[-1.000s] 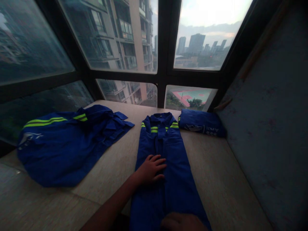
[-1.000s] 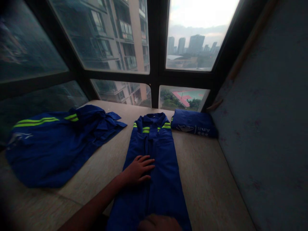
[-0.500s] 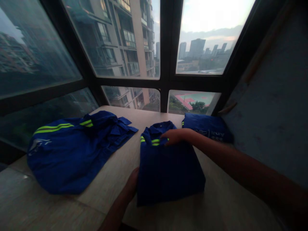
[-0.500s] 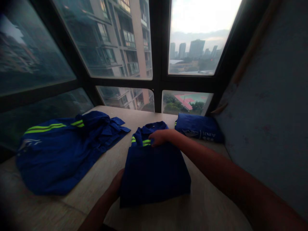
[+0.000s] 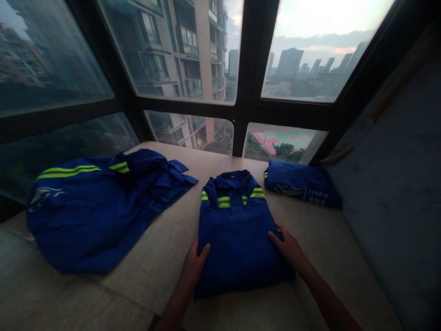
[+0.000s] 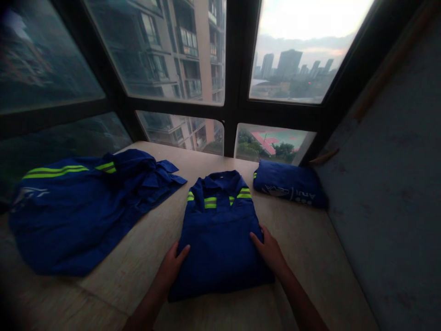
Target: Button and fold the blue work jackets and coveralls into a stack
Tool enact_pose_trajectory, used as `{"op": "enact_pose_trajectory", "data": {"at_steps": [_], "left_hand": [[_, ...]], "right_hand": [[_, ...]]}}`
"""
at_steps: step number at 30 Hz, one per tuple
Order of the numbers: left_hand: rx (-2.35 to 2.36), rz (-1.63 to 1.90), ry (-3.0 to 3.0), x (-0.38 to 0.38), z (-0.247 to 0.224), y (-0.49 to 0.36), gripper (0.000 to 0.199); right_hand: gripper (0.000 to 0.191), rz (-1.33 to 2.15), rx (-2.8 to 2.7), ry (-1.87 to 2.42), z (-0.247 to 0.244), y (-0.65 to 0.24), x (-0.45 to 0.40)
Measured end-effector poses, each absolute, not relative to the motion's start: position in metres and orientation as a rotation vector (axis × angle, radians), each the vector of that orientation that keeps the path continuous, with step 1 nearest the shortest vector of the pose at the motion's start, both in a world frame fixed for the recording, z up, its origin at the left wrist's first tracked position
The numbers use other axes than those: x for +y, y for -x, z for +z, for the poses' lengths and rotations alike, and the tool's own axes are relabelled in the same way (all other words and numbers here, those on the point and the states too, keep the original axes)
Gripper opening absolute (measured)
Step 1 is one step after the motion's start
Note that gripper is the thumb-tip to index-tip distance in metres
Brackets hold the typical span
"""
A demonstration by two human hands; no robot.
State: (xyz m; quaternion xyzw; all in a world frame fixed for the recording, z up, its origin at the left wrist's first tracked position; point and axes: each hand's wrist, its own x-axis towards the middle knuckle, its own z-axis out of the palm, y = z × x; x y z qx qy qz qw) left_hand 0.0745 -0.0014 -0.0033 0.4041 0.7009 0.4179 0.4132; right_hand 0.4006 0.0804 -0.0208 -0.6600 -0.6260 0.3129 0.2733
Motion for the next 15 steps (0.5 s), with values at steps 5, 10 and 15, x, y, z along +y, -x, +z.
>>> {"op": "enact_pose_trajectory", "data": {"at_steps": [5,10,15], "left_hand": [[1.714,1.1,-1.017,-0.005,-0.001,-0.081,0.053],[2.108,0.861,-1.371,-0.019,-0.004,-0.081,0.053],[2.129,0.773,-2.184,-0.004,0.022,-0.085,0.055]], "right_hand": [[0.057,0.719,-1.652,1.681,-0.014,-0.398,0.06],[0.057,0.554,-1.808,1.764,-0.021,-0.402,0.045],[0.047,0.14,-2.207,1.465,0.002,-0.393,0.066]]}}
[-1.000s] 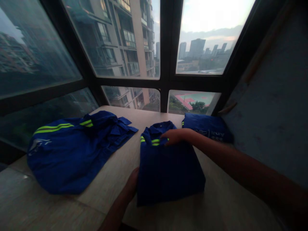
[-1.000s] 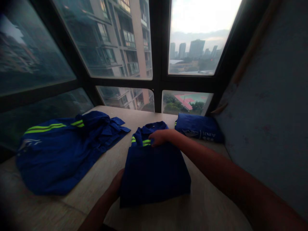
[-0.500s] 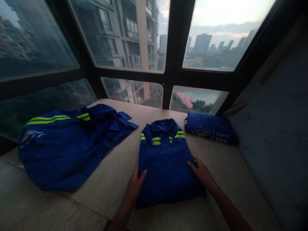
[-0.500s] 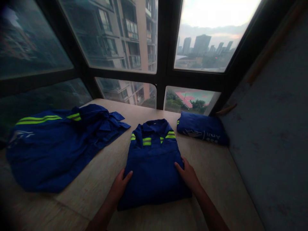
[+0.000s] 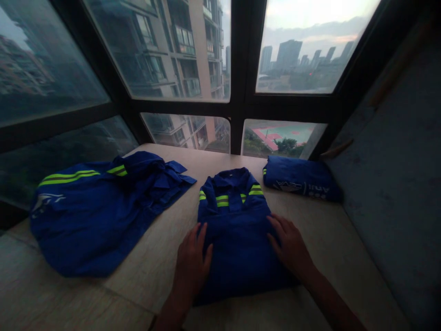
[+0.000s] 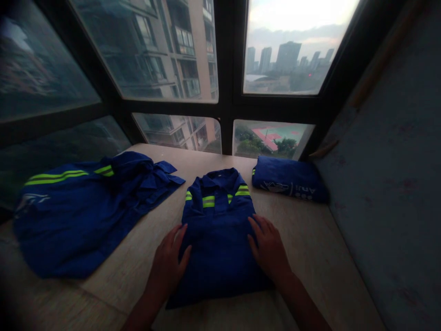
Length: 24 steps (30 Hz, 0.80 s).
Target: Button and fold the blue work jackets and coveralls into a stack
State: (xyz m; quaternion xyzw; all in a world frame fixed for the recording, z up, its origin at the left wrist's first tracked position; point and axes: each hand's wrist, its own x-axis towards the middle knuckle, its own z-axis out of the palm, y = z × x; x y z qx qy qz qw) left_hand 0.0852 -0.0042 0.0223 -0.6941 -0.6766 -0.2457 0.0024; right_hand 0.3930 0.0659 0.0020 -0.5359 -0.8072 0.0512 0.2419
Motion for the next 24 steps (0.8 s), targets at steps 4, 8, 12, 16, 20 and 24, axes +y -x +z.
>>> {"op": "enact_pose_trajectory", "data": {"at_steps": [4,8,12,16,20,24], "left_hand": [[-1.881,-0.442,2.473,0.034,0.025,-0.088,0.054],[-1.967,-0.302,2.54,0.057,-0.003,-0.081,0.056],[-1.977,-0.288,2.539,0.057,-0.018,-0.077,0.057],[-1.949,-0.276,2.559,0.039,-0.016,-0.078,0.058],[-1.885,-0.271,2.583,0.006,-0.014,-0.084,0.06],[-1.763,-0.331,2.628,-0.023,-0.015,-0.078,0.067]], "right_hand": [[0.046,0.159,-2.515,1.204,0.008,-0.378,0.1],[0.05,0.262,-2.594,1.225,-0.015,-0.372,0.12],[0.053,0.278,-2.588,1.252,-0.027,-0.375,0.118],[0.053,0.292,-2.588,1.263,-0.025,-0.38,0.096],[0.055,0.343,-2.566,1.252,-0.026,-0.387,0.058],[0.059,0.461,-2.486,1.185,-0.032,-0.403,0.027]]}}
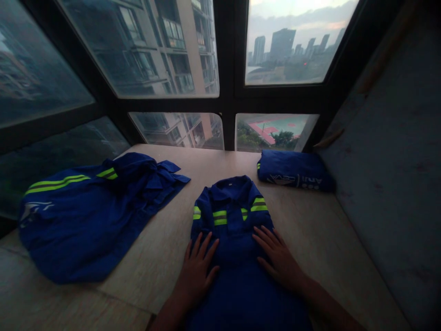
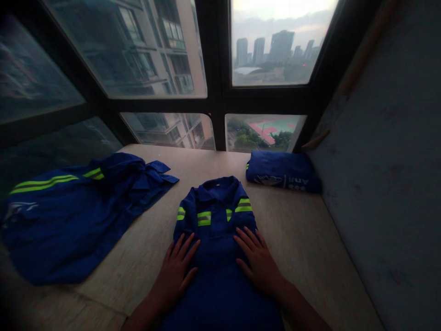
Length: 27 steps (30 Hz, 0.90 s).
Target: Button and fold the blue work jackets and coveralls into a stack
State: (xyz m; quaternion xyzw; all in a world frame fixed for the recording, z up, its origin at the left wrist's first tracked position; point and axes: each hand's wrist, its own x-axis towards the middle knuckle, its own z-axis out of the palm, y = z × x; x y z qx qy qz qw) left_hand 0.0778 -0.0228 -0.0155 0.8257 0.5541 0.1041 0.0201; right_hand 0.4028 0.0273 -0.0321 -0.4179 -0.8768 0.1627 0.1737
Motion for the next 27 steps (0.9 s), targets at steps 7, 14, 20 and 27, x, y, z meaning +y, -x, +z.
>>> {"op": "enact_pose_trajectory", "data": {"at_steps": [7,14,20,27], "left_hand": [[1.369,0.467,-2.989,-0.053,-0.006,-0.013,0.063],[0.9,0.165,-3.333,-0.034,0.02,-0.012,0.054],[0.79,0.181,-3.301,-0.012,0.014,-0.009,0.051],[0.872,0.285,-3.082,-0.003,-0.003,-0.004,0.059]], "right_hand": [[0.049,0.519,-2.374,0.92,-0.048,-0.465,0.003],[0.057,0.156,-2.67,0.826,-0.038,-0.475,0.007],[0.058,0.187,-2.751,0.781,-0.031,-0.476,0.019],[0.051,0.399,-2.702,0.756,-0.031,-0.473,0.031]]}}
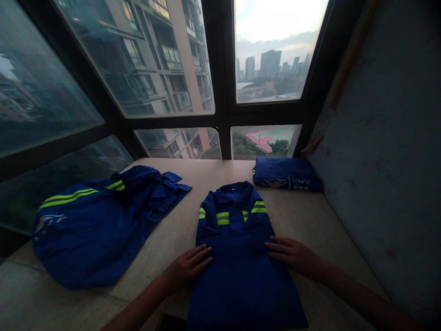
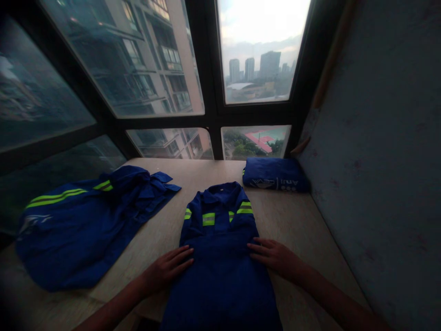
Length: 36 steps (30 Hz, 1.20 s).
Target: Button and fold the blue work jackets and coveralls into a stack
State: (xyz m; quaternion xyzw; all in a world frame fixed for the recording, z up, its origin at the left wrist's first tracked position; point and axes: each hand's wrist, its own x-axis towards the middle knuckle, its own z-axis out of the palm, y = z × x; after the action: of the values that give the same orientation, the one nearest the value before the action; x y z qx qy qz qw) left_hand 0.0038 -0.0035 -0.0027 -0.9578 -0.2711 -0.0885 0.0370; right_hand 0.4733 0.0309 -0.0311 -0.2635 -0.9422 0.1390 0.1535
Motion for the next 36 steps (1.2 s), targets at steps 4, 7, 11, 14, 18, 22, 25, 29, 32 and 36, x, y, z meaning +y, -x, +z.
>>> {"op": "enact_pose_trajectory", "data": {"at_steps": [4,7,11,14,18,22,25,29,32,36], "left_hand": [[-1.074,-0.426,3.084,-0.005,-0.005,-0.006,0.06],[-1.408,-0.621,3.204,-0.009,0.003,-0.007,0.053],[-2.112,-1.134,3.124,-0.003,0.023,-0.009,0.039],[-2.541,-1.524,2.715,0.016,0.034,-0.015,0.047],[-2.701,-1.659,2.23,0.047,0.037,-0.035,0.056],[-2.888,-1.405,1.873,0.065,0.024,-0.052,0.05],[-2.936,-1.33,1.808,0.066,0.013,-0.056,0.044],[-2.965,-1.326,1.765,0.064,0.009,-0.055,0.044],[-3.001,-1.368,1.733,0.066,0.011,-0.053,0.042],[-3.035,-1.437,1.696,0.072,0.01,-0.054,0.037]], "right_hand": [[0.035,0.619,-2.504,0.922,-0.039,-0.463,0.03],[0.033,0.843,-2.277,0.991,-0.037,-0.459,0.027],[0.036,1.163,-1.948,1.069,-0.016,-0.457,0.036],[0.046,1.247,-1.671,1.198,0.004,-0.447,0.058],[0.062,1.097,-1.497,1.329,0.019,-0.416,0.1],[0.065,0.962,-1.454,1.533,0.007,-0.388,0.127],[0.055,0.943,-1.463,1.621,-0.007,-0.382,0.131],[0.054,0.93,-1.491,1.702,-0.015,-0.385,0.131],[0.052,0.963,-1.512,1.705,-0.01,-0.385,0.139],[0.042,1.071,-1.529,1.664,0.001,-0.381,0.155]]}}
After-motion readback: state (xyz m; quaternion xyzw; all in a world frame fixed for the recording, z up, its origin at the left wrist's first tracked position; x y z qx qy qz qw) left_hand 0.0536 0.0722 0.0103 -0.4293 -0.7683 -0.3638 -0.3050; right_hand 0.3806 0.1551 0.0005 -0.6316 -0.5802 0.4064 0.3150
